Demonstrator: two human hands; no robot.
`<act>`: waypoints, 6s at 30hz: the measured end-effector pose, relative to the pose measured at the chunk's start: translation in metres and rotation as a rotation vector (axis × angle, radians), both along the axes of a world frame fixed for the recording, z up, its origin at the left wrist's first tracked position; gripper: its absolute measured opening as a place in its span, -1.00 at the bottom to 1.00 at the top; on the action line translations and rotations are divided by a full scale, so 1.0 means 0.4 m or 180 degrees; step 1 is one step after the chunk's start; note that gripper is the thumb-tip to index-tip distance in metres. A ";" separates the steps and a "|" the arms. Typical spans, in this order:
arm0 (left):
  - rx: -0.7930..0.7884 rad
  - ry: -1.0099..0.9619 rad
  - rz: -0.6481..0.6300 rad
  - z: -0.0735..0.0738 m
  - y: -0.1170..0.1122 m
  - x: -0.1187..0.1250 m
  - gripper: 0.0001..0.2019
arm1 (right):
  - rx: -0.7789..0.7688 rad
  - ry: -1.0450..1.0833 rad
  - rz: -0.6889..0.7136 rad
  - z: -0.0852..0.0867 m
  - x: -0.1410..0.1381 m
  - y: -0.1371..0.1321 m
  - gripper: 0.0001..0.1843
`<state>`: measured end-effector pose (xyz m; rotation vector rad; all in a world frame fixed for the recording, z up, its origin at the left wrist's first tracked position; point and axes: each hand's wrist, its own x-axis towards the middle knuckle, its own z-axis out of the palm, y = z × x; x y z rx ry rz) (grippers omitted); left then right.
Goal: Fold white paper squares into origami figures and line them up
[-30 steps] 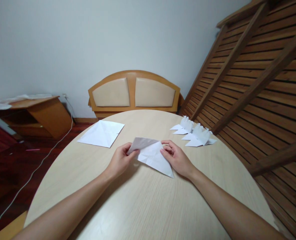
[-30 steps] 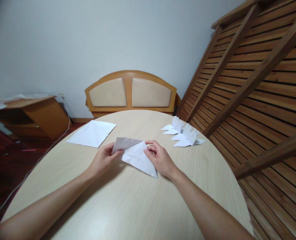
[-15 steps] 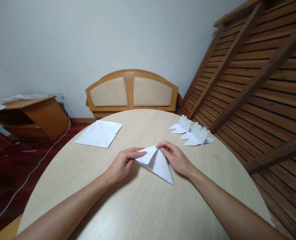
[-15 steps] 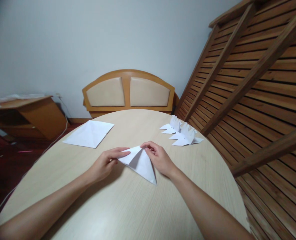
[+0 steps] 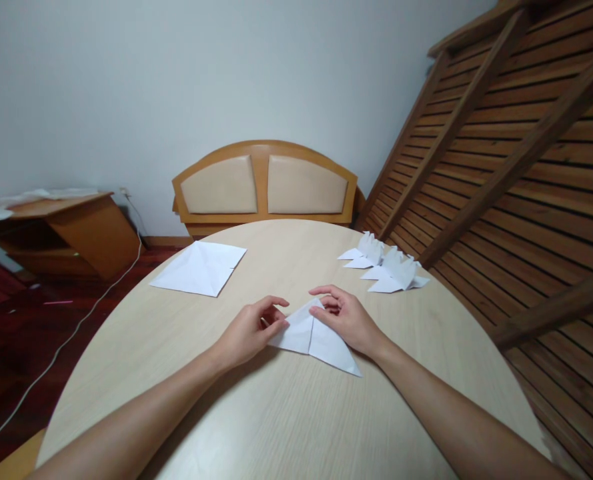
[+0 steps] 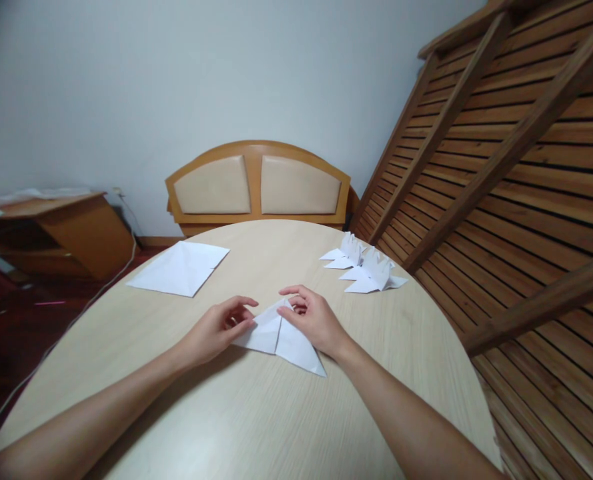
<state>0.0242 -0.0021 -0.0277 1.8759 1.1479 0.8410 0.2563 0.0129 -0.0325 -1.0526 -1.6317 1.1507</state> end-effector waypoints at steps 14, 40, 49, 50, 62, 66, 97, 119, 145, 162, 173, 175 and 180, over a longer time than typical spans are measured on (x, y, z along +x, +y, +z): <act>0.0001 0.0342 -0.0130 0.011 -0.006 0.003 -0.73 | 0.0051 0.0188 -0.0348 0.007 0.012 0.020 -0.65; 0.0928 0.1190 0.0131 -0.033 -0.010 0.012 -0.76 | 0.1292 -0.1690 0.0211 -0.015 -0.016 -0.015 -0.53; 0.1549 0.1323 -0.0201 -0.070 0.016 -0.006 -0.56 | 0.1308 -0.2713 0.1032 -0.040 -0.020 -0.044 -0.25; 0.1481 0.1389 -0.0354 -0.069 0.013 -0.007 -0.51 | 0.1298 -0.2773 0.1035 -0.037 -0.021 -0.045 -0.24; 0.1086 0.2638 -0.0438 -0.031 -0.012 0.002 -0.45 | 0.1139 -0.3364 0.0841 -0.010 -0.013 -0.051 -0.11; 0.1115 0.2732 -0.0106 -0.045 -0.004 -0.002 -0.46 | 0.1346 -0.3194 0.0835 -0.007 -0.026 -0.055 -0.12; 0.1644 0.1703 -0.0379 -0.029 -0.007 0.001 -0.56 | 0.1665 -0.2119 0.0666 -0.018 0.067 0.017 -0.70; 0.1493 0.1914 -0.0294 -0.030 -0.012 0.006 -0.71 | 0.1614 -0.2190 0.0580 -0.010 0.066 0.009 -0.70; 0.1391 0.1637 -0.0308 -0.035 -0.006 0.009 -0.74 | 0.1741 -0.2395 0.0293 -0.007 -0.001 -0.018 -0.73; 0.1973 0.2057 0.0168 -0.025 -0.009 0.015 -0.87 | 0.1881 -0.2196 -0.0098 0.001 -0.025 -0.028 -0.80; 0.2041 0.2634 0.0428 -0.014 -0.009 0.021 -0.80 | 0.1642 -0.2061 -0.0174 -0.017 -0.030 -0.029 -0.73; 0.1909 0.2776 0.0499 -0.011 -0.007 0.021 -0.76 | 0.1726 -0.1966 -0.0127 -0.019 -0.029 -0.026 -0.73; 0.1821 0.2701 0.0616 -0.013 0.000 0.011 -0.63 | 0.1967 -0.1664 -0.0036 -0.013 -0.032 -0.026 -0.72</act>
